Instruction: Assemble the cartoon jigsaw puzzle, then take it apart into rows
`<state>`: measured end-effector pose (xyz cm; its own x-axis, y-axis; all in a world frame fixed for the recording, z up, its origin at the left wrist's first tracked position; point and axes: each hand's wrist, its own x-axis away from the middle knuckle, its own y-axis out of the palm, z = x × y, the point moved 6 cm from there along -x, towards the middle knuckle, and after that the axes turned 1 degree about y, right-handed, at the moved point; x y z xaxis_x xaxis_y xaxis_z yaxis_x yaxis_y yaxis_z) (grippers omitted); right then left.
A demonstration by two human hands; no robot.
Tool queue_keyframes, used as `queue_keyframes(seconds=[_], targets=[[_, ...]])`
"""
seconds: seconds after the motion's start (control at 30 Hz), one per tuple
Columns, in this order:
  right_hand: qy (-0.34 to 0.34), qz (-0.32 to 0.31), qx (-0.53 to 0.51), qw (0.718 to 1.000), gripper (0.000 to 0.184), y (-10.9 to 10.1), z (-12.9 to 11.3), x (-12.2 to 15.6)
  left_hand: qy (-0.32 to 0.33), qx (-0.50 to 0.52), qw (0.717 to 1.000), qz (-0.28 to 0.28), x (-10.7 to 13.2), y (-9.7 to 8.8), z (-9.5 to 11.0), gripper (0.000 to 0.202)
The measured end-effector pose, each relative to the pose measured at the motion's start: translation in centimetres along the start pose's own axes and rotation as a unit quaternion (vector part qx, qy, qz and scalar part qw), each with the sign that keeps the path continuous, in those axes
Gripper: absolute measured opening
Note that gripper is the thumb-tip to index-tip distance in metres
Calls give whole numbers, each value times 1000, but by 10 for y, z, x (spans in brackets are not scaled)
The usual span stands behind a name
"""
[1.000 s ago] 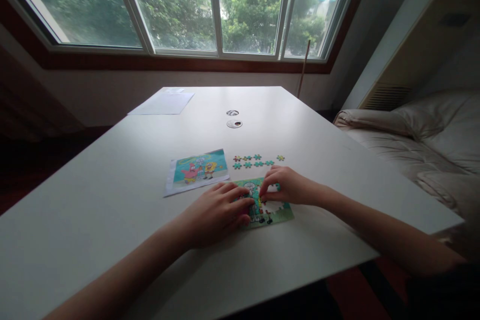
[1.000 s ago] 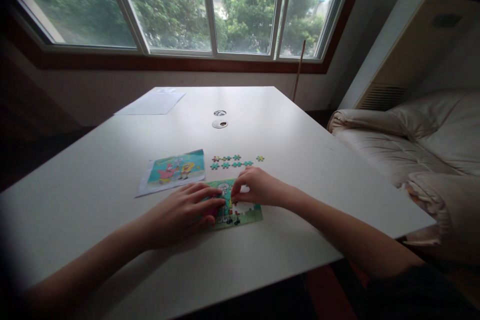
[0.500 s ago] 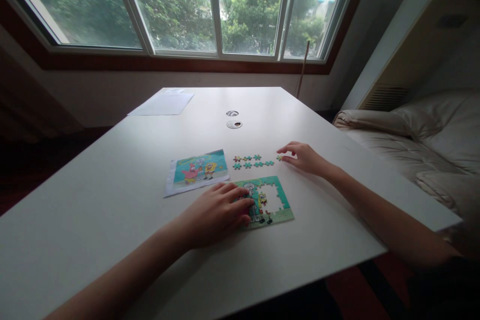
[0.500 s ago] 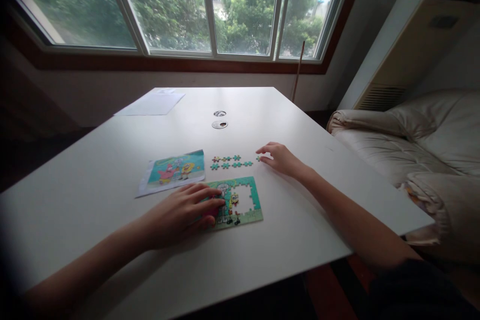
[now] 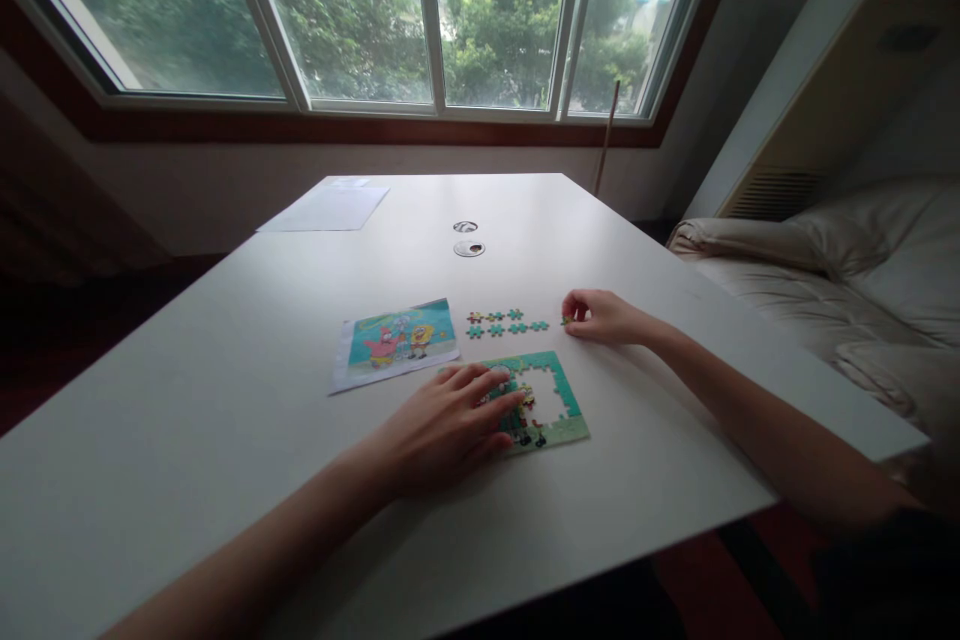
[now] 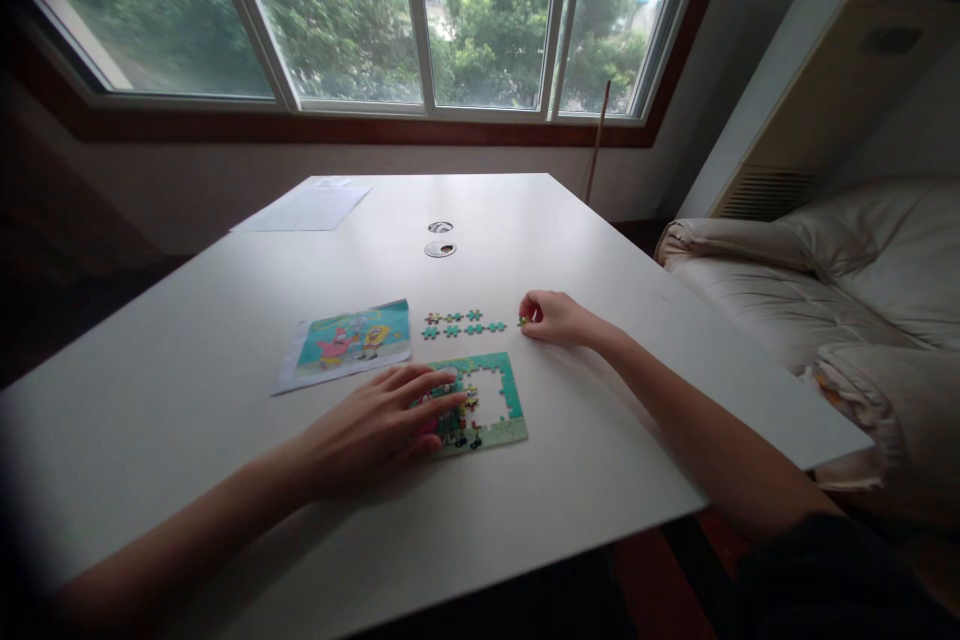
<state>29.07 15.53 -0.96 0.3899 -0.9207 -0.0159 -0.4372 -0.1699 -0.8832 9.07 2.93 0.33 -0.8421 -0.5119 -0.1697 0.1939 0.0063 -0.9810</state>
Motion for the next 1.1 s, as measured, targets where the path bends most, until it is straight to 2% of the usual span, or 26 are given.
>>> queue_keyframes(seconds=[0.1,0.2,0.3,0.43,0.63,0.87,1.1], targets=[[-31,10,-25,999,19,-2,-9,3,-6,7,1000,-6,-2,1,1,35],[-62,-7,-54,997,22,-2,-24,7,-15,5,1000,-6,-4,1,1,34],[-76,-27,-88,993,17,0,-39,12,-20,-2,1000,-12,-6,1,2,33],[-73,-57,-167,982,15,6,-51,18,-18,-13,1000,-7,-6,0,3,33],[-41,-105,-279,954,19,14,-53,23,-6,-14,1000,-21,-2,-2,4,36],[-48,-140,-252,956,23,22,-63,33,-1,-13,1000,-27,0,-4,2,35],[-61,-121,-176,975,15,25,-78,41,5,-18,1000,-20,2,-2,2,35]])
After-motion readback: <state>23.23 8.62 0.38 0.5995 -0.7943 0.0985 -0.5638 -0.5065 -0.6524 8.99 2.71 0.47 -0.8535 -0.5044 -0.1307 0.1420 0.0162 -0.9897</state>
